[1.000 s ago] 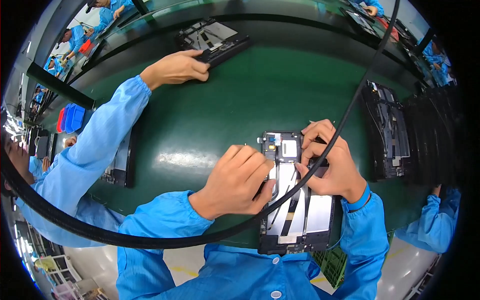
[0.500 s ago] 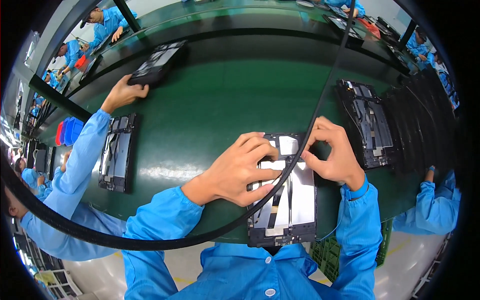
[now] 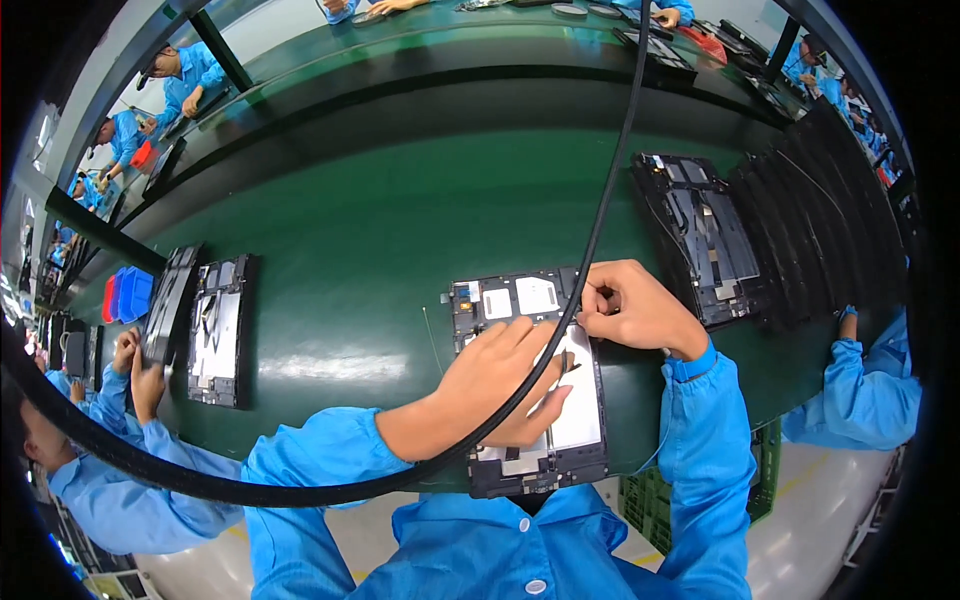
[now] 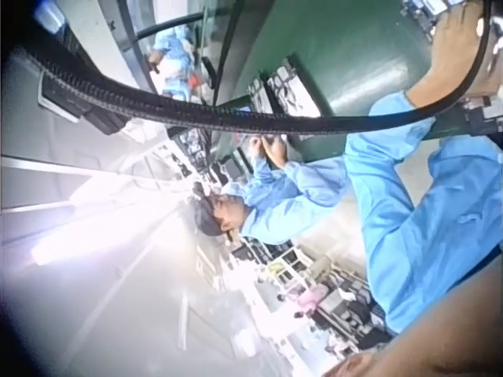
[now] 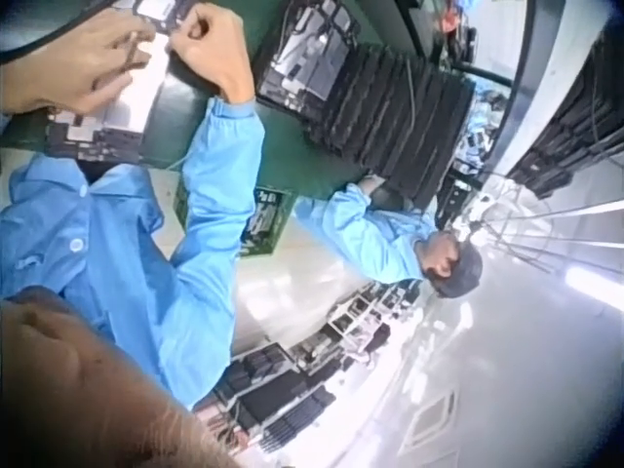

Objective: The person assembles tablet computers along a conveyor line, connecting ribbon cables, pressing internal components and adhesive strips into tablet casings, placing completed frames onto the conveyor, and picking up new frames from a stack.

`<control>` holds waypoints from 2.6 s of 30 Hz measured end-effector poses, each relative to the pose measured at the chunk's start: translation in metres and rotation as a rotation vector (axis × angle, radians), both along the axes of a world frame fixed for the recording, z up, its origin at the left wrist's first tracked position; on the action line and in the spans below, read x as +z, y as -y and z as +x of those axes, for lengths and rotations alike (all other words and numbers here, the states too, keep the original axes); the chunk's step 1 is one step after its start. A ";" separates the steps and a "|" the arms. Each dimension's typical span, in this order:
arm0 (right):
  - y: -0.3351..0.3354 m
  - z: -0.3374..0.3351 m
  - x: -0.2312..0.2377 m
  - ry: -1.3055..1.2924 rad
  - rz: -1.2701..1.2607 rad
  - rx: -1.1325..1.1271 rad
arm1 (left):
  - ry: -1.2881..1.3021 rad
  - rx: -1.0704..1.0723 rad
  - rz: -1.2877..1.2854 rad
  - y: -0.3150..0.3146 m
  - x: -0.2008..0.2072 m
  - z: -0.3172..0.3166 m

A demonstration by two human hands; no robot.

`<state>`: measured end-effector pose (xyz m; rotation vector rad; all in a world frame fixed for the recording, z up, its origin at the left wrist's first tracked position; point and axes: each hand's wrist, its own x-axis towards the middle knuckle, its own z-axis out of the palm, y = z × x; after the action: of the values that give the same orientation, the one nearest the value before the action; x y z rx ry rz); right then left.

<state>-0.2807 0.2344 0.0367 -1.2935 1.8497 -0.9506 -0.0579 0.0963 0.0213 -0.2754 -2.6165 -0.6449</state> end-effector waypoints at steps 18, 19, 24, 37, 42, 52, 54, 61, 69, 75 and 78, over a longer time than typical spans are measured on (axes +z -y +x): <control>0.002 0.014 -0.011 0.190 -0.091 -0.008 | 0.071 0.002 -0.118 -0.001 0.006 0.012; 0.002 0.015 -0.011 0.190 -0.086 -0.019 | 0.058 -0.008 -0.114 -0.001 0.006 0.012; 0.003 0.013 -0.019 0.301 -0.057 -0.051 | 0.083 -0.022 -0.110 0.000 0.008 0.011; 0.011 0.022 -0.015 0.120 -0.186 -0.097 | -0.002 0.026 -0.124 0.000 0.006 0.013; 0.010 0.022 -0.025 0.071 -0.278 -0.084 | -0.005 0.063 -0.132 -0.001 0.003 0.012; 0.014 0.026 -0.037 0.170 -0.230 -0.183 | -0.004 0.097 -0.191 -0.003 0.004 0.014; 0.014 0.029 -0.035 0.148 -0.217 -0.218 | -0.013 0.088 -0.194 -0.002 0.004 0.015; 0.016 0.032 -0.036 0.137 -0.231 -0.235 | 0.002 0.057 -0.034 0.004 -0.001 0.008; 0.013 0.023 -0.012 0.314 -0.150 -0.107 | -0.003 -0.002 -0.040 0.010 0.003 0.004; 0.006 0.012 -0.005 0.377 -0.011 -0.019 | 0.008 0.005 -0.030 0.009 0.002 0.006; 0.007 0.013 0.002 0.401 0.019 -0.010 | 0.030 0.007 -0.029 0.009 -0.003 0.008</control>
<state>-0.2681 0.2272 0.0383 -0.9957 1.5502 -1.1037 -0.0500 0.0877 0.0185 -0.2677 -2.6556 -0.6140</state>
